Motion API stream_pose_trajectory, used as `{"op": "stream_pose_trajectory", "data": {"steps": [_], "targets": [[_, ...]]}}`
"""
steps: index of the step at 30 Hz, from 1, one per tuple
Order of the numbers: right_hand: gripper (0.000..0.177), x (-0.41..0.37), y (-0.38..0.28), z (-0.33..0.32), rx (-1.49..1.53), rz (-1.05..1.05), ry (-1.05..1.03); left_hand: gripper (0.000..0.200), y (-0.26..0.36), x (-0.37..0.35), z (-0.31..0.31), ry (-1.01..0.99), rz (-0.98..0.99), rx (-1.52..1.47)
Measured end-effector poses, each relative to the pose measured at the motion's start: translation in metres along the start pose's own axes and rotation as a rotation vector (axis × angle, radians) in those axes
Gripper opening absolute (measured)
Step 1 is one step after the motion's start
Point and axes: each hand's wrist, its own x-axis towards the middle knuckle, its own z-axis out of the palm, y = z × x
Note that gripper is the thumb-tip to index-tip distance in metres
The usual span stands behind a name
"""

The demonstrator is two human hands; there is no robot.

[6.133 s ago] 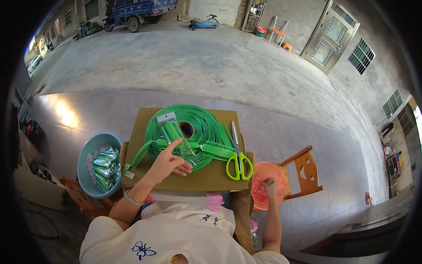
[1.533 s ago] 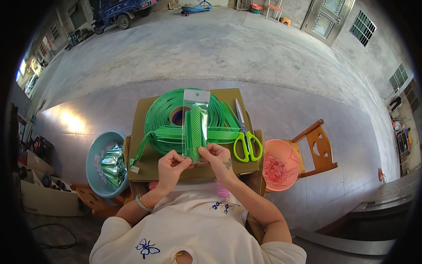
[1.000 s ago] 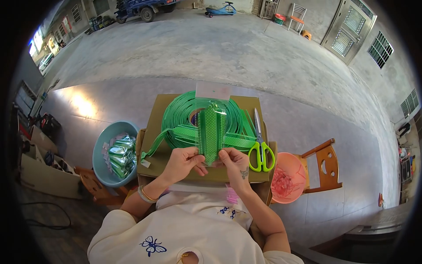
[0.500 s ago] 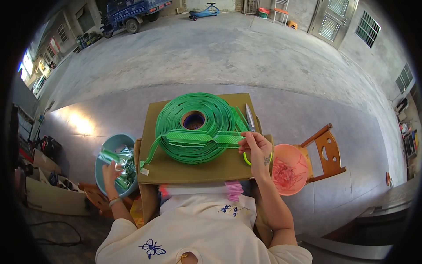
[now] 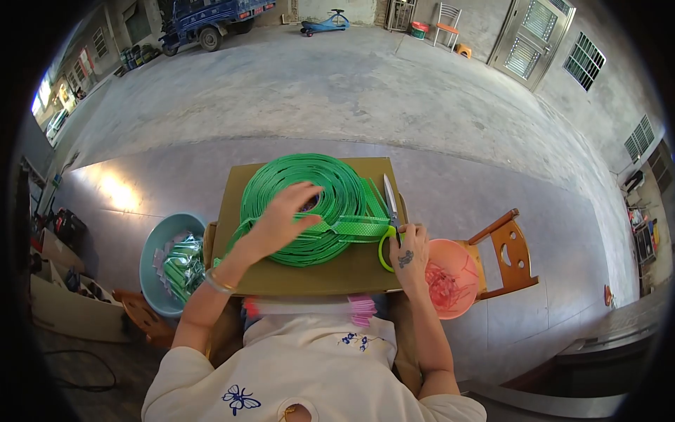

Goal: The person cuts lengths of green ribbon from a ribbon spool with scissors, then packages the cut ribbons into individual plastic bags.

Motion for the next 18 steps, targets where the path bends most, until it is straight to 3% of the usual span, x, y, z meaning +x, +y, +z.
{"op": "stream_pose_trajectory", "data": {"steps": [3, 6, 9, 12, 13, 14, 18], "targets": [[0.034, 0.001, -0.004, -0.003, -0.03, 0.042, -0.02, 0.066, 0.023, 0.035, 0.079, -0.124, 0.249, 0.042], [0.038, 0.004, -0.009, -0.013, -0.02, 0.152, -0.135, 0.063, 0.031, 0.06, 0.11, -0.568, 0.204, 0.375], [0.043, 0.007, -0.003, -0.014, -0.013, 0.183, -0.235, 0.056, 0.016, 0.08, 0.11, -0.394, 0.054, 0.165], [0.046, 0.006, -0.002, -0.015, -0.006, 0.185, -0.25, 0.041, -0.008, 0.104, 0.045, 0.058, -0.23, -0.252], [0.045, 0.007, -0.003, -0.015, -0.005, 0.19, -0.256, 0.043, -0.02, 0.106, 0.015, 0.199, -0.262, -0.22], [0.045, 0.007, -0.002, -0.015, -0.006, 0.195, -0.261, 0.046, -0.019, 0.104, -0.023, 0.271, -0.415, -0.232], [0.045, 0.006, 0.002, -0.009, -0.008, 0.199, -0.236, 0.056, -0.078, 0.048, -0.137, 0.701, -0.485, 0.168]]}}
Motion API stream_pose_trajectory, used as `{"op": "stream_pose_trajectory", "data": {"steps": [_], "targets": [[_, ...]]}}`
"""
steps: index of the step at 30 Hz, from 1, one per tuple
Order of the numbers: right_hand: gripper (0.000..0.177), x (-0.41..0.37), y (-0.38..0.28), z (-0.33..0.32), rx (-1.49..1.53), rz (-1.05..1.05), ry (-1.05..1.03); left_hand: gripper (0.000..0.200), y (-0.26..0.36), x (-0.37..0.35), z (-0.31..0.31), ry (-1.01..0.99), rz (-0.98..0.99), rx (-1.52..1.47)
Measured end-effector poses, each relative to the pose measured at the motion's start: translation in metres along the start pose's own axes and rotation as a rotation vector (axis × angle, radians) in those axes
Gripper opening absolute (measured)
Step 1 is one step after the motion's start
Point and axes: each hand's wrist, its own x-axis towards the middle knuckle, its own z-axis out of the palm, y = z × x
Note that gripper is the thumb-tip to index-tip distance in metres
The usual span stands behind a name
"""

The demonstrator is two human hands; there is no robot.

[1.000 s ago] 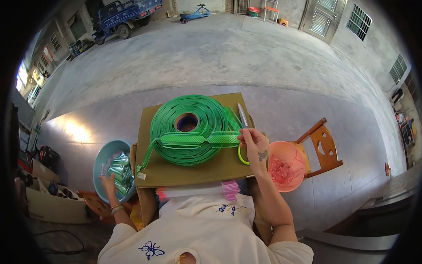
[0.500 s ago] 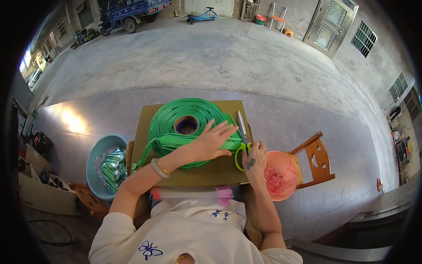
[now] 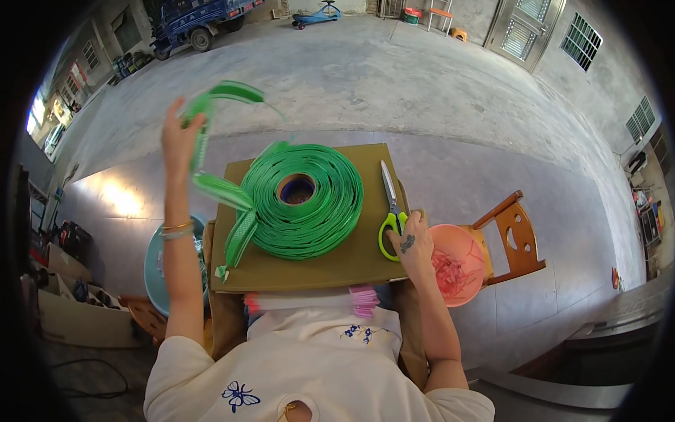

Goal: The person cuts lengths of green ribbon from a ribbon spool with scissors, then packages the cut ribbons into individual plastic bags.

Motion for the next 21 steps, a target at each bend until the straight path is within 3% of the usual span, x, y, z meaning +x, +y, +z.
{"op": "stream_pose_trajectory", "data": {"steps": [6, 8, 10, 13, 16, 19, 21], "targets": [[0.04, 0.002, 0.004, 0.003, -0.048, -0.005, -0.022, 0.062, -0.084, -0.026, -0.151, 0.358, -0.111, 0.402], [0.04, 0.001, 0.001, 0.0, -0.059, -0.01, -0.024, 0.063, -0.086, -0.047, -0.178, 0.398, -0.192, 0.511], [0.039, 0.001, -0.001, 0.0, -0.067, -0.015, -0.024, 0.064, -0.132, -0.058, -0.204, 0.37, -0.116, 0.681], [0.039, 0.001, -0.001, 0.0, -0.066, -0.017, -0.024, 0.063, -0.152, -0.078, -0.214, 0.076, -0.248, 0.755], [0.04, 0.0, -0.001, -0.001, -0.061, -0.013, -0.029, 0.06, -0.177, -0.099, -0.205, -0.247, -0.212, 0.948], [0.041, 0.001, -0.001, 0.0, -0.083, -0.014, -0.044, 0.055, -0.119, -0.112, -0.167, -0.323, -0.298, 0.716], [0.042, 0.002, 0.001, 0.001, -0.104, -0.031, -0.05, 0.052, -0.104, -0.119, -0.141, -0.451, -0.11, 0.526]]}}
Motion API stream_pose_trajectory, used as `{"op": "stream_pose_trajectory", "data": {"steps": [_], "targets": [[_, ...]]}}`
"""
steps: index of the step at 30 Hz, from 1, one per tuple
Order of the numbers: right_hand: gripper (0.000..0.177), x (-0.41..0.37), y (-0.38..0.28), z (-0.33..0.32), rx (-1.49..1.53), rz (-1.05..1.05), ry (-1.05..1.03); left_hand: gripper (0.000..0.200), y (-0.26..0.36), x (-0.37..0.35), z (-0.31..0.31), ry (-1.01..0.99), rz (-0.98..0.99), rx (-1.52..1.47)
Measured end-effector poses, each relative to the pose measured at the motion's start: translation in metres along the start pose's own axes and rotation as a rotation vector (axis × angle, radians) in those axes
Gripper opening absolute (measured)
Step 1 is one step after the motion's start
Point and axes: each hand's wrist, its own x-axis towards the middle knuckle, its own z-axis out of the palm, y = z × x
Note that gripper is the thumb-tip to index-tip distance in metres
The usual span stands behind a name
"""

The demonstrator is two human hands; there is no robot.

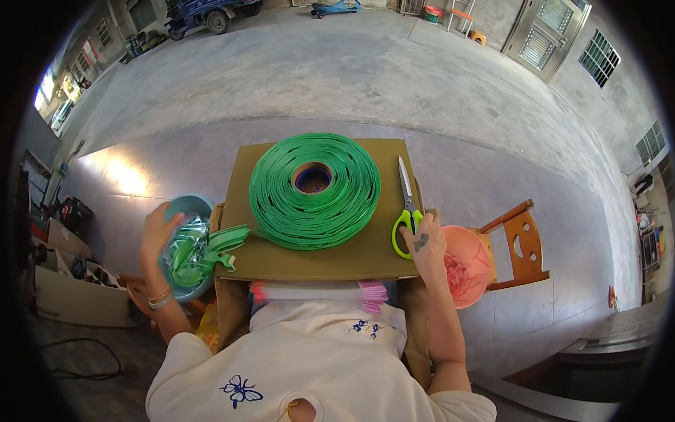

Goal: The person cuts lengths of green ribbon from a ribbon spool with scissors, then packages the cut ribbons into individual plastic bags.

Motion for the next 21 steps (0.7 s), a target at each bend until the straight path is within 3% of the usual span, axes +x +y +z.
{"op": "stream_pose_trajectory", "data": {"steps": [2, 4, 6, 9, 16, 21], "targets": [[0.043, 0.0, -0.001, 0.0, -0.005, 0.0, 0.002, 0.05, 0.04, 0.001, 0.014, -0.232, 0.009, -0.206], [0.043, -0.001, -0.001, 0.0, 0.003, 0.003, 0.01, 0.049, 0.093, -0.004, 0.019, -0.451, 0.056, -0.194], [0.043, -0.001, -0.002, 0.0, 0.022, 0.005, 0.02, 0.045, 0.102, -0.011, 0.051, -0.396, 0.419, -0.265], [0.043, -0.001, -0.002, -0.001, 0.008, 0.012, 0.015, 0.041, 0.117, -0.025, 0.08, -0.424, 0.596, -0.141], [0.043, -0.001, -0.001, 0.004, -0.008, 0.03, 0.032, 0.015, 0.146, -0.053, 0.092, -0.44, 0.662, -0.097], [0.043, -0.001, 0.002, 0.006, -0.019, 0.021, 0.055, 0.015, 0.116, -0.041, 0.068, -0.526, 0.466, -0.04]]}}
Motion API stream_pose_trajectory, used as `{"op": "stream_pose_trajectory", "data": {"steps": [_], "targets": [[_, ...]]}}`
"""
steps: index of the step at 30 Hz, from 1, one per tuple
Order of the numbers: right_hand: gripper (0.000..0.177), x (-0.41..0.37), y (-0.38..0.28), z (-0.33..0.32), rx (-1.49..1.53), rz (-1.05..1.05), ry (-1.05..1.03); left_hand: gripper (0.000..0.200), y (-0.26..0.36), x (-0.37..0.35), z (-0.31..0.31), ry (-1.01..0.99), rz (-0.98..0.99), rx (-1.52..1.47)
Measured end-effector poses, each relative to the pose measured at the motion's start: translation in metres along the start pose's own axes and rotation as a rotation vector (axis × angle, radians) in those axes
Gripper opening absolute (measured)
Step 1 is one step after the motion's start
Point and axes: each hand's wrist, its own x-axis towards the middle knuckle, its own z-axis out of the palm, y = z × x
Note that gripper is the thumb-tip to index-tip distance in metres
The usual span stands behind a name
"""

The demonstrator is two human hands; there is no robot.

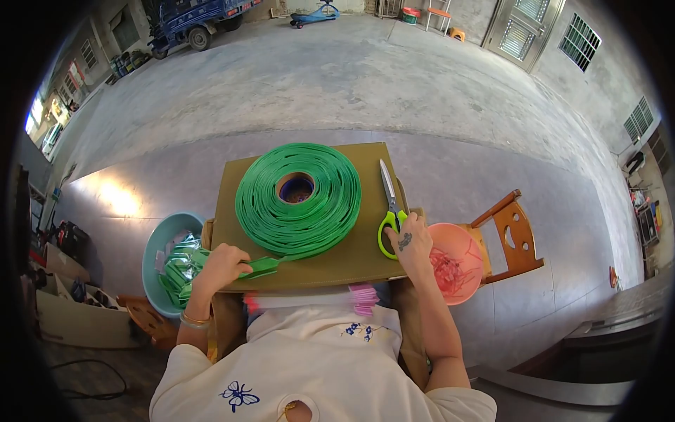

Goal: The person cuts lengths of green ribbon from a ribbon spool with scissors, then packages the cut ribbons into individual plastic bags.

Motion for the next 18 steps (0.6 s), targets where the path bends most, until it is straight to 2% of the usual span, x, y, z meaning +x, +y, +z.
{"op": "stream_pose_trajectory", "data": {"steps": [2, 3, 6, 9, 12, 15, 18], "targets": [[0.043, 0.0, -0.001, 0.001, -0.002, 0.013, 0.002, 0.017, -0.009, -0.008, -0.012, -0.018, -0.112, 0.018], [0.043, 0.0, -0.002, 0.002, -0.003, 0.019, 0.004, 0.028, -0.01, -0.008, -0.017, -0.125, -0.163, 0.05], [0.043, 0.0, -0.003, 0.004, -0.025, 0.04, 0.013, 0.041, 0.0, -0.006, -0.005, 0.139, 0.175, -0.083], [0.042, 0.0, -0.003, 0.004, -0.013, 0.003, 0.047, 0.05, 0.034, 0.01, 0.008, -0.015, 0.211, -0.222], [0.041, 0.001, 0.0, 0.006, -0.021, 0.006, 0.031, 0.043, 0.071, 0.025, 0.028, 0.013, 0.301, -0.109], [0.041, 0.001, -0.002, 0.003, -0.024, 0.013, 0.021, 0.041, 0.106, 0.038, 0.039, -0.053, 0.218, -0.054], [0.042, 0.001, -0.001, 0.004, -0.003, -0.001, 0.033, 0.028, 0.109, 0.059, 0.051, 0.024, 0.222, -0.075]]}}
